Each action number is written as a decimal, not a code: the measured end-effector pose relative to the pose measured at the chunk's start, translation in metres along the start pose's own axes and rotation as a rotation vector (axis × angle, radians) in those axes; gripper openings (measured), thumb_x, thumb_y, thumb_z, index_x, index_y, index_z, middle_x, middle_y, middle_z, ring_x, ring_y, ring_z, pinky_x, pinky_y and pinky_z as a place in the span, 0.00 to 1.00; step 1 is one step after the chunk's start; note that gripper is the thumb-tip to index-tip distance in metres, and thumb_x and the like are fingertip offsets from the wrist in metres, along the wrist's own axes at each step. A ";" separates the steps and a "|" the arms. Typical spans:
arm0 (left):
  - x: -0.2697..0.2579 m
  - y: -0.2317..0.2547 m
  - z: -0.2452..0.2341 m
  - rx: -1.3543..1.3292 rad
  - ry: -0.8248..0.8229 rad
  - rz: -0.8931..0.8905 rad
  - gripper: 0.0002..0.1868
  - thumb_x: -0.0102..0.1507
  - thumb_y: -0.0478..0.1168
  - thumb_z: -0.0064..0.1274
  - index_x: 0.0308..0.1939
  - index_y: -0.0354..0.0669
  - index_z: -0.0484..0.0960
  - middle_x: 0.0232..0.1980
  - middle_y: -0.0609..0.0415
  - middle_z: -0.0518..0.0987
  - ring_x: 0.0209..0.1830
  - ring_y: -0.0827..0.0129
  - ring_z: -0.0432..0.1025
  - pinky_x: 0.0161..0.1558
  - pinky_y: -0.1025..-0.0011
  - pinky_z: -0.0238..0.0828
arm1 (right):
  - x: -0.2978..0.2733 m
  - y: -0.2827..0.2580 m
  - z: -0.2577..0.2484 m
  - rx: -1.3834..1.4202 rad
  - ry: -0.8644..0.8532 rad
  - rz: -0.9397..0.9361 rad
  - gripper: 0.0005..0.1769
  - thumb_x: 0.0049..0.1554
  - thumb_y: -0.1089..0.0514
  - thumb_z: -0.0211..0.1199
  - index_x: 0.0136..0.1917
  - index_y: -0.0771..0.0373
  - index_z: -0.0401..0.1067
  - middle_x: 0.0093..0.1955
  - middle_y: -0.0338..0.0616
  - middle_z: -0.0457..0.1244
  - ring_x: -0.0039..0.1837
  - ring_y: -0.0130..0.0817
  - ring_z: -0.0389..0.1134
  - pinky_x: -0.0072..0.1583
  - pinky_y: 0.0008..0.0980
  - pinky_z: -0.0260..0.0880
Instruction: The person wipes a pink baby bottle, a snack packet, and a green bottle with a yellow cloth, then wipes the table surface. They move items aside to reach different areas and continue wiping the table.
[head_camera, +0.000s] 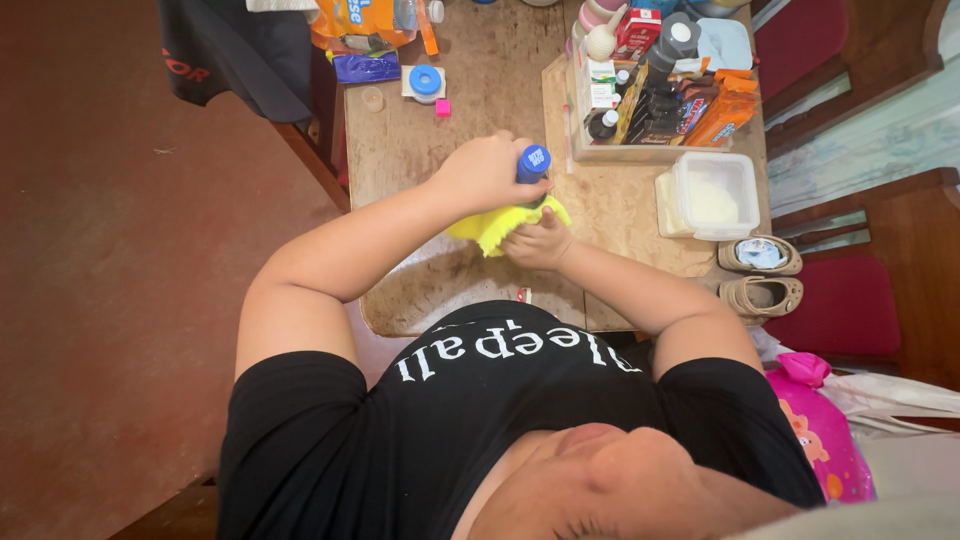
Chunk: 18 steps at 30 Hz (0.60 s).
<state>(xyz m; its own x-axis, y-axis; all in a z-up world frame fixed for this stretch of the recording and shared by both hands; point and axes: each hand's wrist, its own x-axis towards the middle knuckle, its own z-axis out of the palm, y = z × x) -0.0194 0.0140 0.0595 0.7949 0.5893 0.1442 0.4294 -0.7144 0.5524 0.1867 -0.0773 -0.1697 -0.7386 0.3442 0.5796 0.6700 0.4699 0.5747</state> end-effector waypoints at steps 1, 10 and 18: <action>-0.001 0.001 -0.001 -0.009 0.003 0.007 0.29 0.57 0.65 0.60 0.45 0.44 0.83 0.42 0.37 0.78 0.40 0.42 0.76 0.44 0.51 0.74 | -0.003 0.003 0.001 -0.010 0.021 -0.005 0.13 0.63 0.50 0.54 0.59 0.46 0.73 0.65 0.30 0.65 0.72 0.27 0.61 0.79 0.68 0.16; -0.002 -0.001 0.000 -0.021 0.023 0.027 0.29 0.57 0.64 0.59 0.46 0.44 0.84 0.42 0.36 0.78 0.39 0.41 0.76 0.42 0.51 0.74 | 0.012 0.007 -0.015 1.024 -0.344 0.675 0.31 0.59 0.43 0.53 0.74 0.51 0.64 0.73 0.40 0.62 0.76 0.39 0.61 0.76 0.51 0.44; -0.001 -0.006 0.010 -0.009 0.063 0.027 0.30 0.57 0.64 0.59 0.47 0.44 0.82 0.42 0.38 0.78 0.38 0.42 0.77 0.41 0.51 0.75 | 0.036 -0.020 -0.009 1.707 0.432 1.206 0.36 0.65 0.34 0.44 0.76 0.57 0.58 0.72 0.44 0.61 0.72 0.39 0.63 0.72 0.43 0.60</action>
